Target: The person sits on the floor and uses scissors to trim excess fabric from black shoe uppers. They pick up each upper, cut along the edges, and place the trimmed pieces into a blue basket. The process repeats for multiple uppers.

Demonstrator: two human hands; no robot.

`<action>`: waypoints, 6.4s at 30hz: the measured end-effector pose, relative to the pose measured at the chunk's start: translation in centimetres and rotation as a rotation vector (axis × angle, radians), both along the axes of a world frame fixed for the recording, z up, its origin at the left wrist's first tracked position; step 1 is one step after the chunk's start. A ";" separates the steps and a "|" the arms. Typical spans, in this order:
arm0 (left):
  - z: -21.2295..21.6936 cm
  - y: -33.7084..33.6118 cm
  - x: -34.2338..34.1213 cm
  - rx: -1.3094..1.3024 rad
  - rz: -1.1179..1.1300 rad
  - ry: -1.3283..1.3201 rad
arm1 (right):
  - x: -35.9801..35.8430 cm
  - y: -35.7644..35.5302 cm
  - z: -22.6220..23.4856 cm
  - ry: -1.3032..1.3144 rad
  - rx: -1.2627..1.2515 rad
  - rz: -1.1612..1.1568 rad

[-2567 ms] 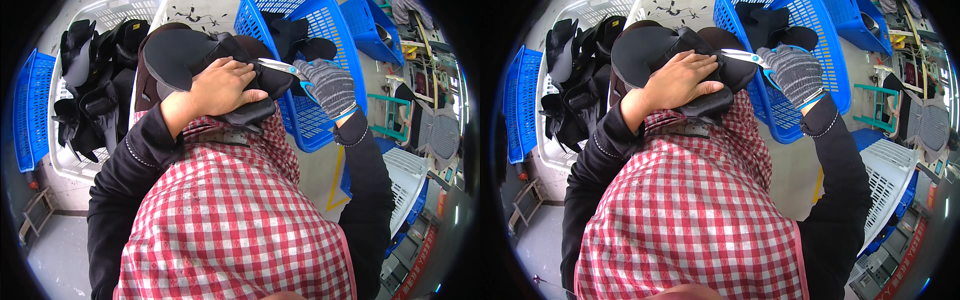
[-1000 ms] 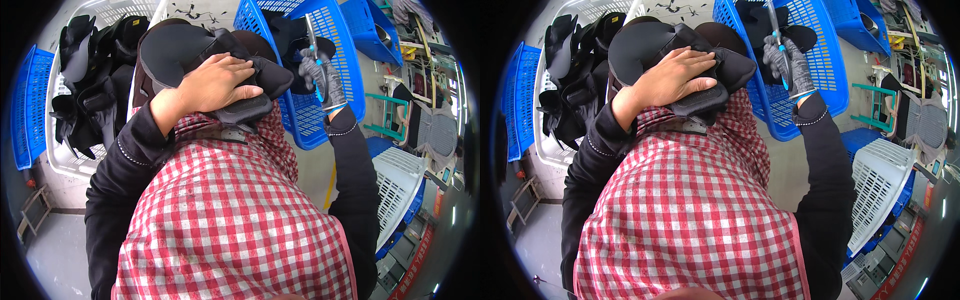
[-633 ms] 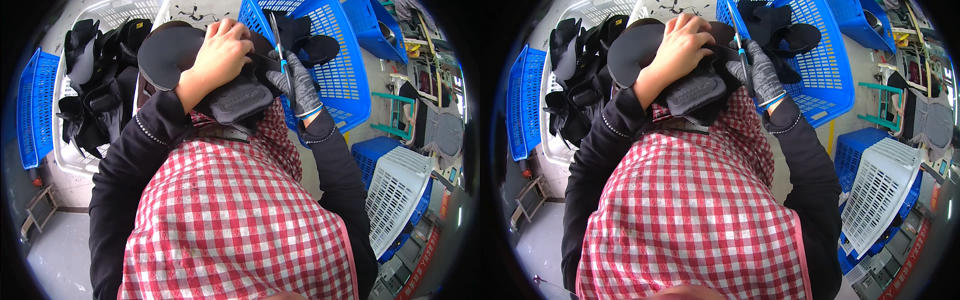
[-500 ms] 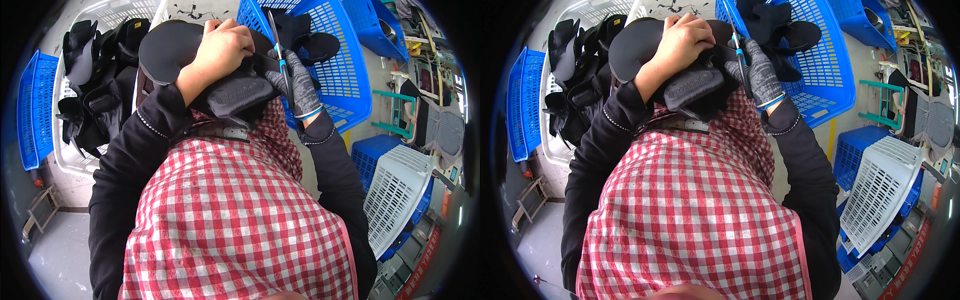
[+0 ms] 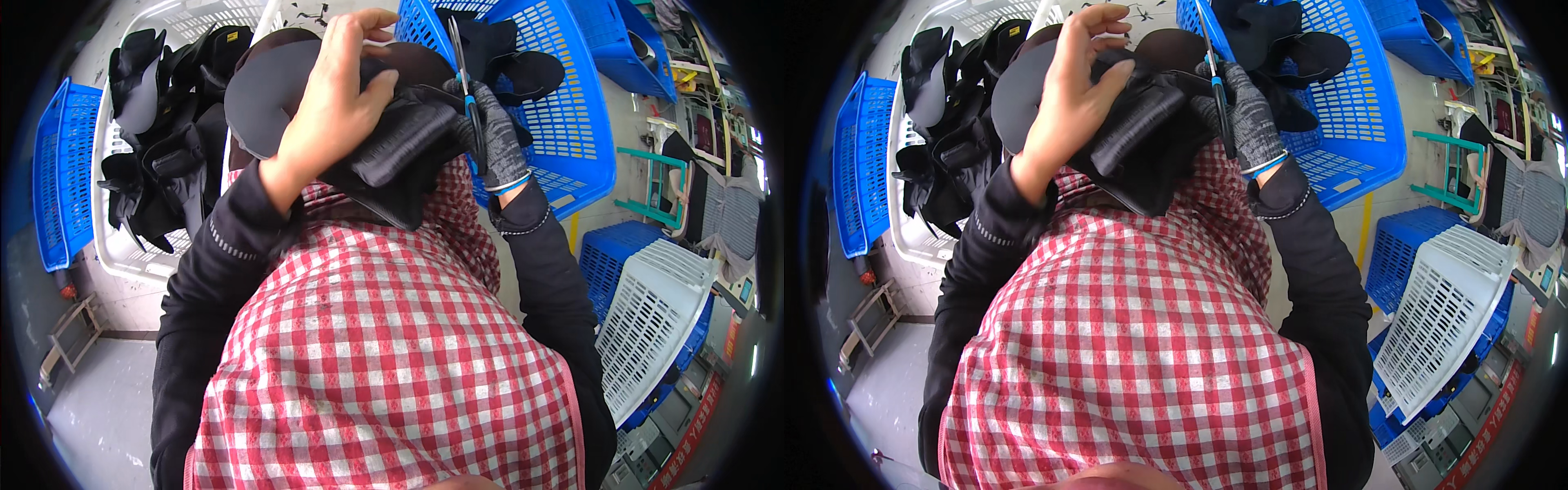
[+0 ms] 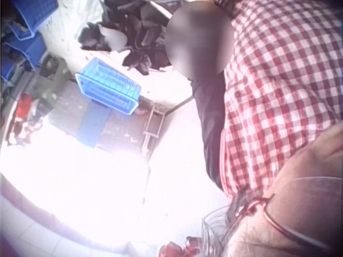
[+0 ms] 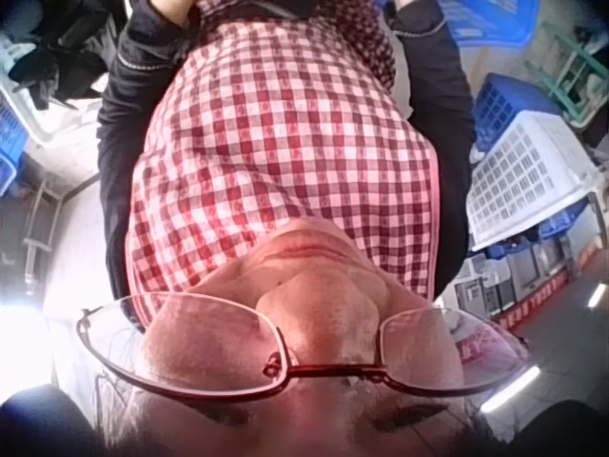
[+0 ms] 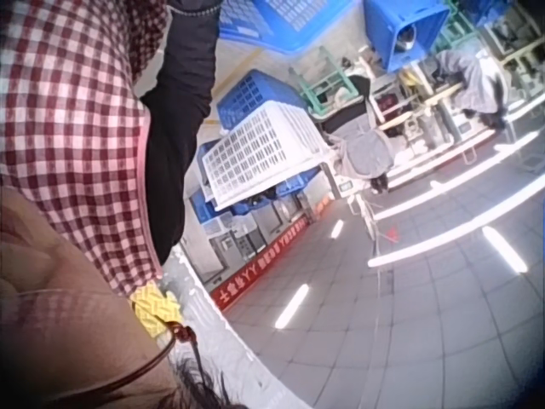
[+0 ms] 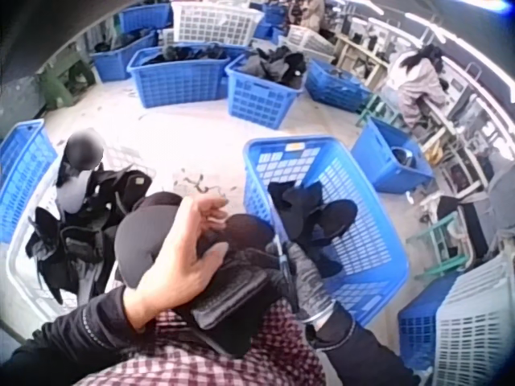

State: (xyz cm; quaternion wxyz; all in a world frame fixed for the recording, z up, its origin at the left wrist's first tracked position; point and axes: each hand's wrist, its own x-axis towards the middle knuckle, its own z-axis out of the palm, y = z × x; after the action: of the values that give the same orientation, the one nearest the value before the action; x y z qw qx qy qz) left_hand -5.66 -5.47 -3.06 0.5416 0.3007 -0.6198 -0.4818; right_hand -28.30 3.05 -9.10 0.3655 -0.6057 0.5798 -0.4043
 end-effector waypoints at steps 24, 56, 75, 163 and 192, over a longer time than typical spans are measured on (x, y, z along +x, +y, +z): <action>0.0 2.3 8.1 -0.148 0.208 -0.452 | 7.6 -1.8 1.5 -0.034 -0.172 -0.512; 4.6 -7.5 7.0 -0.525 0.047 -0.490 | 2.8 -7.6 5.9 -0.541 0.518 0.177; -6.0 -6.1 5.0 -0.021 -0.210 -0.510 | 0.2 -8.8 7.0 0.124 0.200 0.342; -9.4 -11.7 -0.2 0.392 -0.496 -0.342 | -2.1 -13.1 13.7 1.518 -0.066 0.661; 5.7 -10.3 11.9 -0.349 0.464 -0.238 | -4.3 -5.8 18.5 -0.131 0.223 -0.140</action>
State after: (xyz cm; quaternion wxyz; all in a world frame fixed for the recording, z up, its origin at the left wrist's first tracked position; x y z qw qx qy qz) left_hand 6.24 -15.78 2.62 0.6040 0.3908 -0.6672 -0.1930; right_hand -32.55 -2.80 9.35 0.4383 -0.4918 0.6368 -0.4007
